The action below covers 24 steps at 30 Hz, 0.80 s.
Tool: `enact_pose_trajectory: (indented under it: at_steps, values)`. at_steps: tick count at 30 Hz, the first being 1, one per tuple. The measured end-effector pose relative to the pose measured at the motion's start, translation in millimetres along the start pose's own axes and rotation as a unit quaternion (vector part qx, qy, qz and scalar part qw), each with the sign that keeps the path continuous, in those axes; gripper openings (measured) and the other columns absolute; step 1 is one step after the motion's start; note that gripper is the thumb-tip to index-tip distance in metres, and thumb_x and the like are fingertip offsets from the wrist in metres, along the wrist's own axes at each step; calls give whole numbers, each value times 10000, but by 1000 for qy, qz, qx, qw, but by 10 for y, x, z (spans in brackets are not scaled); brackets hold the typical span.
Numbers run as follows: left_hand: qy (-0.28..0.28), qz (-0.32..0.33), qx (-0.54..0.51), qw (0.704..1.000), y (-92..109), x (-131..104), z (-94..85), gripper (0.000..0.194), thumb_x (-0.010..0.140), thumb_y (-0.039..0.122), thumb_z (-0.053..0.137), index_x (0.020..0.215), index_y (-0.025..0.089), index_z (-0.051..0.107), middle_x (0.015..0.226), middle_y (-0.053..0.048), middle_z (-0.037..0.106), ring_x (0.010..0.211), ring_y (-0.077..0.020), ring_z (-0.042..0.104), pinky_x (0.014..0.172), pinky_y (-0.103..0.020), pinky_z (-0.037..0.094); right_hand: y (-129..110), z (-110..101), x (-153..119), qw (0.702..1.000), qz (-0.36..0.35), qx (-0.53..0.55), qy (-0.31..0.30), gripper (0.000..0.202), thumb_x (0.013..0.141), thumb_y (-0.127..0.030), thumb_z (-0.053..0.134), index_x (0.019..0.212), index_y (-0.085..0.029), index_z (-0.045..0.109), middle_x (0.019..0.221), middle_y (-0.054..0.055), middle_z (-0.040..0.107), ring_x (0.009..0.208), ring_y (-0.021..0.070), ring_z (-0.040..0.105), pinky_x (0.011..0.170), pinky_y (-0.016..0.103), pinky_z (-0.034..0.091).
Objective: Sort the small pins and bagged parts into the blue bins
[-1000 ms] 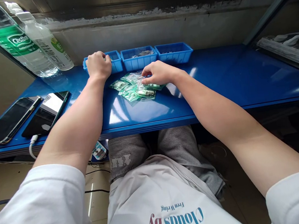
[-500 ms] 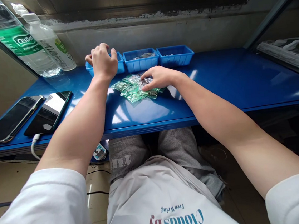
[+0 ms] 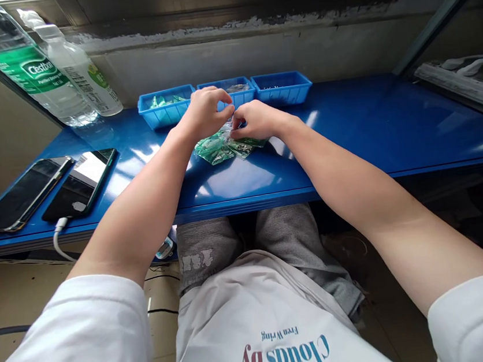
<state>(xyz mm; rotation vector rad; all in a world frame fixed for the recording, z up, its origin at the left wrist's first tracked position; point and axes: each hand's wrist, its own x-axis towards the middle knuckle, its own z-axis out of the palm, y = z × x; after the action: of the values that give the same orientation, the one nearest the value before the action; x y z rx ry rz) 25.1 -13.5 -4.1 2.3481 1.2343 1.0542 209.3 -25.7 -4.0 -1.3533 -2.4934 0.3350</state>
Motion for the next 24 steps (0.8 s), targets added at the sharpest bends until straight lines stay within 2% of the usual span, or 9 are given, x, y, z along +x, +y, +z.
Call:
enact_pose_trajectory:
  at_steps: [2,5,9,12,15,17,19,24]
  values:
    - [-27,-4,-14,1000,27,-8,-6,34,804,252,680,789,255,710,933,-67,750,1066,-270,651,958,-337,492,4,6,-1,1000,-3,6,9,236,859,-412,774,954,-201,819,929,90,785,990,303,708,955,394,545]
    - [-47,-24,-36,998,47,-21,-17,143,864,255,640,732,230,690,772,-40,709,954,-238,666,888,-311,500,-2,-3,-13,999,-2,17,41,201,891,-375,722,911,-192,803,882,74,772,975,289,698,964,389,528]
    - [-53,-33,-87,994,81,-48,-42,238,933,302,643,720,205,680,740,-38,698,949,-234,687,857,-294,498,-24,-52,-34,995,11,27,93,241,953,-352,622,858,-187,770,842,47,751,926,252,684,917,363,529]
    - [-52,-13,-117,992,67,-53,-40,187,908,388,742,870,206,723,830,-46,740,978,-253,714,862,-296,512,-8,-67,-17,990,12,34,139,256,963,-360,614,823,-182,736,840,63,746,893,249,682,875,363,541]
    - [-39,-7,-160,986,-6,-20,1,329,869,440,814,1072,203,708,857,-53,747,960,-270,741,854,-335,546,50,-40,33,976,-2,70,205,284,973,-416,635,813,-189,695,824,74,735,882,261,688,845,375,556]
    - [-32,-12,-193,981,-67,16,34,416,837,391,855,1157,194,677,846,-51,742,932,-273,752,843,-362,567,91,-15,68,963,-10,112,244,341,985,-498,636,808,-207,661,800,73,724,862,263,695,800,368,567]
    - [-33,-22,-216,976,-114,50,57,429,798,295,881,1153,182,669,831,-49,738,906,-269,757,839,-381,586,114,3,94,951,-8,164,260,400,986,-585,626,808,-227,626,776,61,716,801,246,701,721,344,571]
    - [-33,-40,-240,969,-124,72,46,214,790,168,840,917,163,669,827,-57,734,880,-250,759,870,-421,614,67,5,92,931,7,271,245,428,946,-624,687,785,-241,587,725,28,697,624,184,665,564,299,543]
